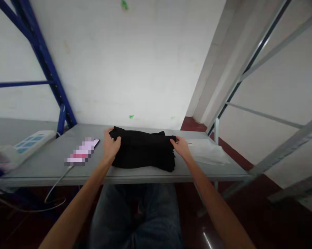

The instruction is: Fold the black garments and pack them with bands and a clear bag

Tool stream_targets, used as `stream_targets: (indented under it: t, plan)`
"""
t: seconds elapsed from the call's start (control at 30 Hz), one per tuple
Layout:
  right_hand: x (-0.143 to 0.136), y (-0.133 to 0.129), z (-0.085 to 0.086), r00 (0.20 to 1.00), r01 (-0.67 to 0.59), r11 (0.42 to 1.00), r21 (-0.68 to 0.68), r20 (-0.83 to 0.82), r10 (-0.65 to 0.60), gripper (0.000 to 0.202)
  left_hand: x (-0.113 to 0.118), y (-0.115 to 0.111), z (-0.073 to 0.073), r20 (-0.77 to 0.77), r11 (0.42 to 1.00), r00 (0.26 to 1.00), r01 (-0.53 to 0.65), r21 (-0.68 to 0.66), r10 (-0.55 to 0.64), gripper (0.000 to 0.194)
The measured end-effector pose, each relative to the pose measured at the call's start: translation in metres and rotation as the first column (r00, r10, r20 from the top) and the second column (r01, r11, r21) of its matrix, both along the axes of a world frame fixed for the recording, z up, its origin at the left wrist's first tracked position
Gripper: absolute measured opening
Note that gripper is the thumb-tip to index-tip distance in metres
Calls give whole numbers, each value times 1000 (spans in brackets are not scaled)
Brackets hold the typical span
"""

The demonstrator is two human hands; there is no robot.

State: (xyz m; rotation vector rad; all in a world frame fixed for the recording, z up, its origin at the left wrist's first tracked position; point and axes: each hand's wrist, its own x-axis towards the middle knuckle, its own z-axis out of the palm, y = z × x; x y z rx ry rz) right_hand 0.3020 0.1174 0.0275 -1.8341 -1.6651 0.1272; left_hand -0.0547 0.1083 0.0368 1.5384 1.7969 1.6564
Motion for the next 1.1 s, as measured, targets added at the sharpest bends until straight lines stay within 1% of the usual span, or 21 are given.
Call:
stream_targets:
  t: [0.07, 0.1, 0.13, 0.2, 0.27, 0.3, 0.37, 0.4, 0.47, 0.5, 0.57, 0.63, 0.67, 0.73, 0.83, 0.87, 0.9, 0.93, 0.97, 1.03, 1.1]
  plan:
    - [0, -2, -6, 1000, -20, 1000, -8, -15, 20, 21, -5, -7, 3, -195, 999, 980, -27, -25, 22, 65]
    - [0, -3, -10, 999, -38, 999, -17, -29, 37, 21, -6, -11, 3, -310, 999, 950, -34, -36, 21, 62]
    - [0, -5, -14, 998, -53, 998, -22, -45, 52, 22, -6, -15, 4, -431, 999, 902, -32, -44, 10, 55]
    - [-2, -8, -19, 995, -75, 997, 7, -72, 75, 24, -4, -19, 4, -627, 996, 778, -11, -87, -46, 37]
    - [-4, -10, -20, 991, -92, 992, 84, -89, 100, 21, -2, -19, 5, -724, 987, 677, 24, -162, -135, 22]
    - [-5, -10, -18, 988, -106, 986, 128, -98, 119, 19, -1, -18, 6, -745, 982, 646, 39, -183, -164, 16]
    - [-7, -12, -12, 975, -145, 969, 201, -138, 175, 16, -1, -14, 11, -772, 980, 605, 82, -181, -194, 8]
    - [-6, -13, -9, 962, -168, 959, 226, -173, 209, 15, -1, -13, 14, -781, 979, 589, 116, -170, -206, 5]
    - [-3, -18, -3, 922, -216, 945, 247, -267, 280, 15, -4, -14, 21, -780, 966, 574, 198, -166, -251, 8]
    - [-1, -21, -1, 898, -241, 938, 247, -309, 312, 16, -5, -17, 25, -763, 955, 581, 239, -175, -285, 11]
    - [7, -32, 2, 863, -298, 925, 235, -349, 366, 17, -9, -25, 32, -703, 940, 631, 293, -176, -328, 16]
    - [15, -46, 3, 855, -360, 908, 213, -313, 412, 17, -15, -37, 37, -663, 934, 669, 326, -144, -336, 20]
    - [19, -54, 2, 857, -393, 898, 197, -276, 436, 18, -18, -45, 38, -662, 928, 665, 346, -138, -346, 21]
    - [26, -72, 1, 843, -483, 866, 133, -196, 500, 21, -25, -60, 37, -680, 901, 612, 393, -181, -404, 23]
    - [31, -96, -3, 781, -616, 788, -4, -131, 610, 25, -33, -81, 29, -680, 822, 482, 453, -346, -552, 26]
    - [31, -102, -4, 766, -638, 769, -40, -127, 630, 24, -35, -86, 26, -673, 800, 453, 460, -385, -585, 24]
    - [32, -107, -3, 762, -645, 762, -60, -124, 636, 23, -36, -89, 24, -672, 793, 441, 459, -400, -595, 21]
    - [31, -109, -3, 766, -641, 765, -65, -118, 632, 22, -37, -90, 23, -681, 802, 445, 454, -388, -581, 18]
    - [31, -110, -1, 776, -629, 776, -55, -110, 621, 21, -37, -88, 23, -701, 831, 469, 437, -344, -537, 18]
    - [27, -108, 4, 799, -596, 803, -4, -99, 593, 20, -35, -79, 27, -753, 910, 537, 361, -203, -381, 23]
    - [20, -102, 10, 819, -562, 825, 69, -95, 566, 21, -33, -63, 32, -795, 959, 558, 265, -103, -240, 27]
